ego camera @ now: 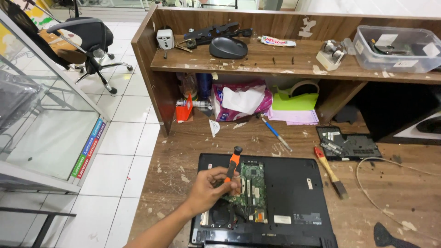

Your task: The person uses a screwdriver to tighten screws on the internal components of a disassembled laptop. They then reassemble the laptop, close the lid, and use a prying tool to remove the screen bezel.

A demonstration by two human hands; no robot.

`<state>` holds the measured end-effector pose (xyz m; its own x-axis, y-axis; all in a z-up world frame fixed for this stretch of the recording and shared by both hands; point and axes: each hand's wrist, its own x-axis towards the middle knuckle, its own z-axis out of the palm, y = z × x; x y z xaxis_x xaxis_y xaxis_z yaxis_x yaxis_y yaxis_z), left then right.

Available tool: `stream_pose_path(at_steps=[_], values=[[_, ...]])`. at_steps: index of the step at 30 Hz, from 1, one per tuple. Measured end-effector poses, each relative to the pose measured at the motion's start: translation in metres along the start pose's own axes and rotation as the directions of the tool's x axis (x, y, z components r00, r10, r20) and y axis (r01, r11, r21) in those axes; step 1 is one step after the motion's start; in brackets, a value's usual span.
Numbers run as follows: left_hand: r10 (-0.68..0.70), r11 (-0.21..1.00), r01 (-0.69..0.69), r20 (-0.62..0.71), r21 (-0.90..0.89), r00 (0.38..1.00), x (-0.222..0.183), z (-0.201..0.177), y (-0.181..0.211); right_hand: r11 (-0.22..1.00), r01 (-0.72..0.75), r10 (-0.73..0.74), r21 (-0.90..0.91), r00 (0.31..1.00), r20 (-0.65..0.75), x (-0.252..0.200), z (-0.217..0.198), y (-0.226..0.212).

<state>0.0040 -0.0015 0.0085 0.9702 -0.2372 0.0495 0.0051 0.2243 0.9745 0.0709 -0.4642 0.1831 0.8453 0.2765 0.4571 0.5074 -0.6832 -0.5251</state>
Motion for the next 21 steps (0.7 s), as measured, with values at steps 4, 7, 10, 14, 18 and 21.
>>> stream_pose_path(at_steps=[4, 7, 10, 14, 18, 21], values=[[0.009, 0.995, -0.014, 0.045, 0.099, 0.999, -0.004, 0.001, -0.004, 0.999, -0.031, 0.03, 0.024, 0.999, 0.045, -0.019, 0.018, -0.037], [-0.013, 0.967, -0.003, 0.061, 0.255, 0.998, -0.006, 0.004, -0.003, 0.999, -0.046, 0.044, 0.026, 0.997, 0.059, -0.019, 0.047, -0.078], [0.084, 0.913, -0.109, 0.082, 0.392, 0.993, -0.008, 0.006, 0.001, 0.994, -0.057, 0.011, 0.089, 0.893, 0.45, 0.0, 0.104, -0.127], [0.119, 0.932, -0.137, 0.073, 0.335, 0.99, -0.012, 0.01, 0.002, 0.969, -0.011, -0.129, 0.245, 0.829, 0.544, 0.019, 0.149, -0.153], [0.242, 0.896, -0.252, 0.075, 0.365, 0.967, -0.014, 0.009, -0.005, 0.979, 0.039, -0.14, 0.2, 0.843, 0.52, 0.031, 0.167, -0.167], [0.266, 0.874, -0.282, 0.097, 0.396, 0.959, -0.014, 0.009, 0.001, 0.977, 0.049, -0.153, 0.208, 0.839, 0.522, 0.032, 0.173, -0.16]])
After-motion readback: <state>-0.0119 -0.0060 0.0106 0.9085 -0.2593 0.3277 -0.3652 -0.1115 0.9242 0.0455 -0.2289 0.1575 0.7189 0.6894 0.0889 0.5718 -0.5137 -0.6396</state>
